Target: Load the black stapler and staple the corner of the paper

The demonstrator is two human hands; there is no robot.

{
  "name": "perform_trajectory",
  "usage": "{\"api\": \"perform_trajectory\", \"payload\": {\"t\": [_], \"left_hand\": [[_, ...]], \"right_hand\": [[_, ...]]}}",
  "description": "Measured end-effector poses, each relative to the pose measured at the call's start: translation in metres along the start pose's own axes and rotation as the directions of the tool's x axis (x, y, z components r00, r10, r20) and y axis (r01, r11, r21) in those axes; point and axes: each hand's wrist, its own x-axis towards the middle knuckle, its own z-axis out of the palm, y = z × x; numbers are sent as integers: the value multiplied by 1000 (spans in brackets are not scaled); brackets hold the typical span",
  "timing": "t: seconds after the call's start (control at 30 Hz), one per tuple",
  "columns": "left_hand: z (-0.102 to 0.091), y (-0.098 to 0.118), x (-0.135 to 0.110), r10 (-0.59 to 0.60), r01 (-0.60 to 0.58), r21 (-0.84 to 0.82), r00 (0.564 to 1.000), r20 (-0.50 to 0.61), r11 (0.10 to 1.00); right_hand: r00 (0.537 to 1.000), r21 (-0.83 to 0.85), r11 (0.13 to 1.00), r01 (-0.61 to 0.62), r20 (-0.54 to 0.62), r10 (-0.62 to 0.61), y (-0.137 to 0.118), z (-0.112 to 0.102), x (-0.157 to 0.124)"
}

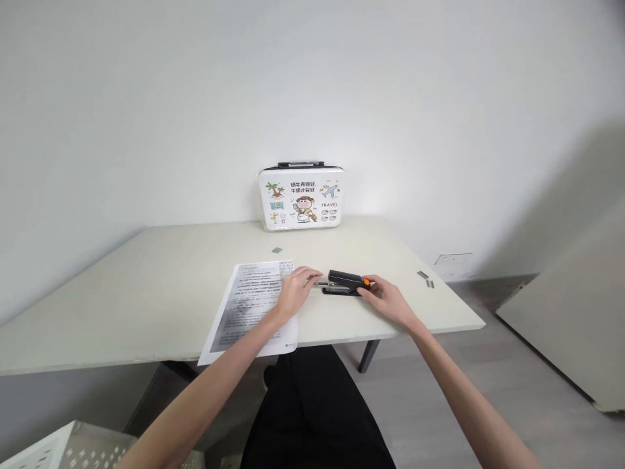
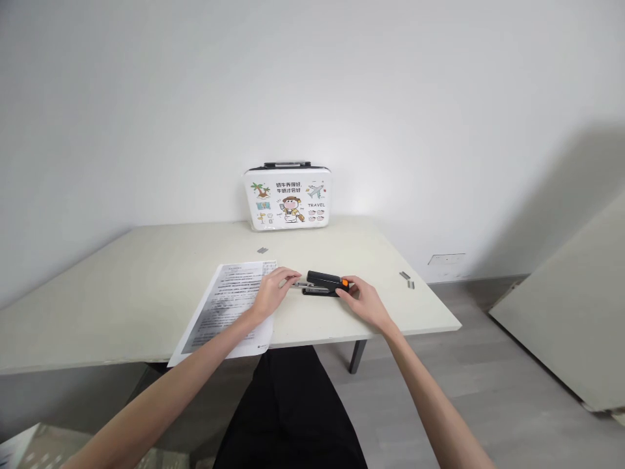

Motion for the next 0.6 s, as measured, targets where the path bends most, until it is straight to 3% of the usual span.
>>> {"api": "perform_trajectory", "payload": {"t": [0.17, 0.4, 0.6], "left_hand": [[3, 2, 0, -27, 27, -18, 1000, -14, 999], [2, 3, 3, 57, -57, -7, 998, 14, 998], [0, 3, 5, 43, -44, 3, 998, 39, 999]], "right_hand": [[1000, -5, 1000, 8, -5, -8, 3, 0, 1], [1000, 0, 1000, 16, -17, -16, 4, 2, 1], [1000, -4, 1000, 8, -7, -8, 2, 2, 2]]}}
